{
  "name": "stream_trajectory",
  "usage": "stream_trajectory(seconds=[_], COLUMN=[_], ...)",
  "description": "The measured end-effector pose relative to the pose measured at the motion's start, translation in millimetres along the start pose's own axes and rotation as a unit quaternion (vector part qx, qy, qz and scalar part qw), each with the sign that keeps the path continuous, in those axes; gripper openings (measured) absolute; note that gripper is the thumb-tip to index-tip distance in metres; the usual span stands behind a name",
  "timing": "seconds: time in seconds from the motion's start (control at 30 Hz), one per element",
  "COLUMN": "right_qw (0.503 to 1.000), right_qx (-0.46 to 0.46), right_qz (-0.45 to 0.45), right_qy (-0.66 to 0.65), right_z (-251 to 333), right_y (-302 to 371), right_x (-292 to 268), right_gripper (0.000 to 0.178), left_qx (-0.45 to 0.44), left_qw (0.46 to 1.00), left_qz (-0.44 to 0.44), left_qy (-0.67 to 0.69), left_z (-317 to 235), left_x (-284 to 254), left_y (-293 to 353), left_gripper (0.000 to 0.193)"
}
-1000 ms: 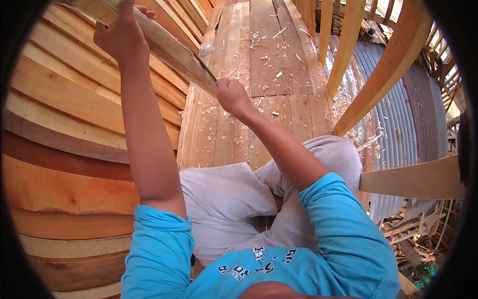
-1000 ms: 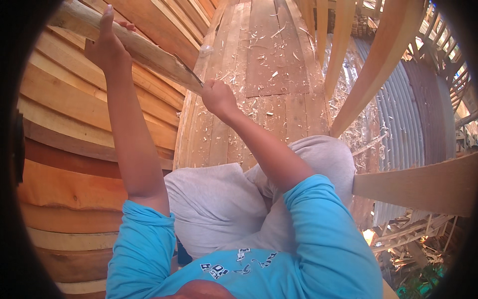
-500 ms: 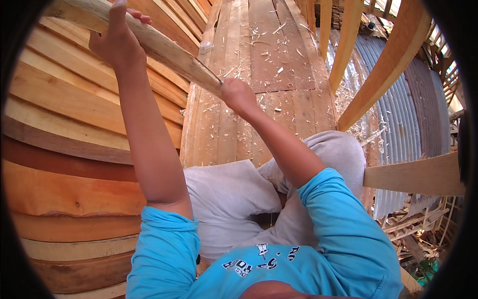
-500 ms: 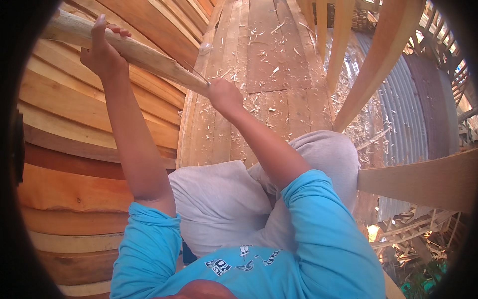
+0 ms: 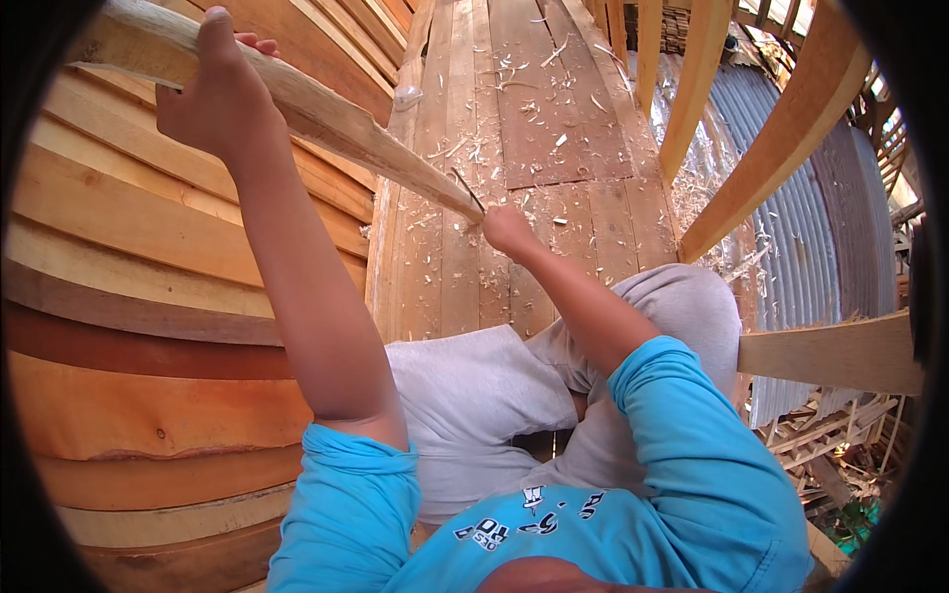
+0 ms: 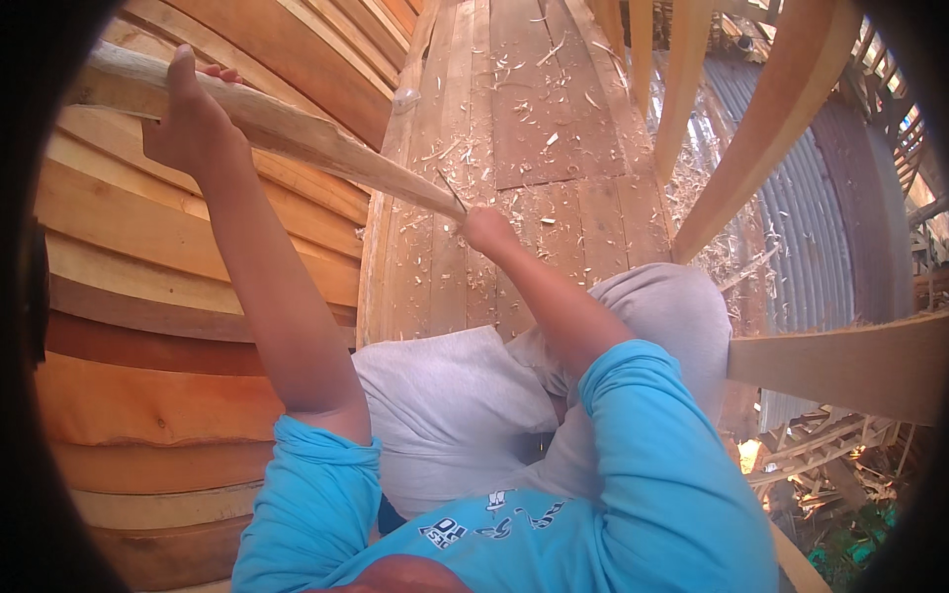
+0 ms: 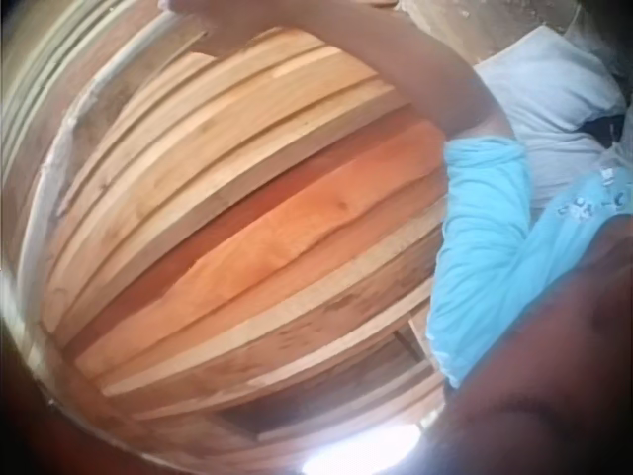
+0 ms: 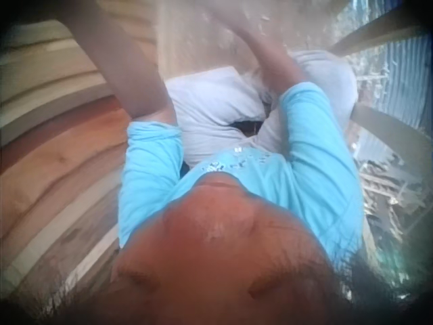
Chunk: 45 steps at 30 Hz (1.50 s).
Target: The person sits on a wooden floor and uses a knife to shave and shape a long piece of wood. They hold the wood with one hand and carefully remove thin shavings with the other, gradually smoothing the surface.
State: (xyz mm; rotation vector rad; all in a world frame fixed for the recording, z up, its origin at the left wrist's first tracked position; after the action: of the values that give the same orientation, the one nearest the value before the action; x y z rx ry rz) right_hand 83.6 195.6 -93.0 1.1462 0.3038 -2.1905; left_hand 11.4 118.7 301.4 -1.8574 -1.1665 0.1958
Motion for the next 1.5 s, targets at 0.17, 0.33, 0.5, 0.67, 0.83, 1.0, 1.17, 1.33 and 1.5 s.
stream_trajectory(seconds=[0.17, 0.33, 0.5, 0.67, 0.83, 1.0, 1.17, 1.33, 1.5], right_qw=[0.97, 0.915, 0.97, 0.98, 0.976, 1.0, 0.994, 0.958, 0.969], right_qx=[0.041, 0.206, 0.046, 0.081, 0.063, 0.007, -0.014, 0.107, 0.032], right_qz=[0.002, 0.063, 0.005, -0.029, -0.008, 0.011, -0.011, -0.045, -0.025], right_qy=[-0.238, -0.34, -0.238, -0.179, -0.206, -0.017, -0.112, -0.262, -0.244], right_z=[95, 29, 92, 22, 90, -29, 82, 5, 99], right_y=[23, 3, 23, 4, 22, -8, 16, -6, 21], right_x=[-95, -28, -87, -27, -89, 13, -59, -4, -62], right_gripper=[0.048, 0.055, 0.05, 0.047, 0.045, 0.034, 0.043, 0.052, 0.055], left_qx=[0.022, 0.011, 0.028, 0.02, 0.014, 0.019, 0.029, 0.009, 0.043], left_qw=[0.999, 0.999, 0.999, 1.0, 1.0, 0.998, 0.999, 0.999, 0.993], left_qz=[-0.023, -0.003, -0.004, -0.009, 0.008, 0.016, 0.012, -0.042, -0.107], left_qy=[-0.013, 0.034, 0.019, 0.017, -0.002, 0.05, 0.019, 0.02, -0.036], left_z=[5, 12, 8, 5, 9, 5, 7, 7, 5], left_x=[-18, -11, -30, -8, -25, -7, -35, -18, -45], left_y=[-2, -8, -10, -2, -8, -3, -9, -7, -8], left_gripper=[0.038, 0.034, 0.035, 0.033, 0.034, 0.034, 0.038, 0.033, 0.032])
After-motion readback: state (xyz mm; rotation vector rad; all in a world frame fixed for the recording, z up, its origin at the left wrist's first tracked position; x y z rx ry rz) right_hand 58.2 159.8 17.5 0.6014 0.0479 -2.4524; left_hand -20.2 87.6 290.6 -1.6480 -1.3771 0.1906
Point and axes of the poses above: each hand's wrist, its own y-axis away from the middle knuckle, its own x-axis out of the palm, z = x × y, the point moved 2 cm from there along -y, towards the middle knuckle, and after that the axes turned 5 degrees about y, right-handed, at the moved point
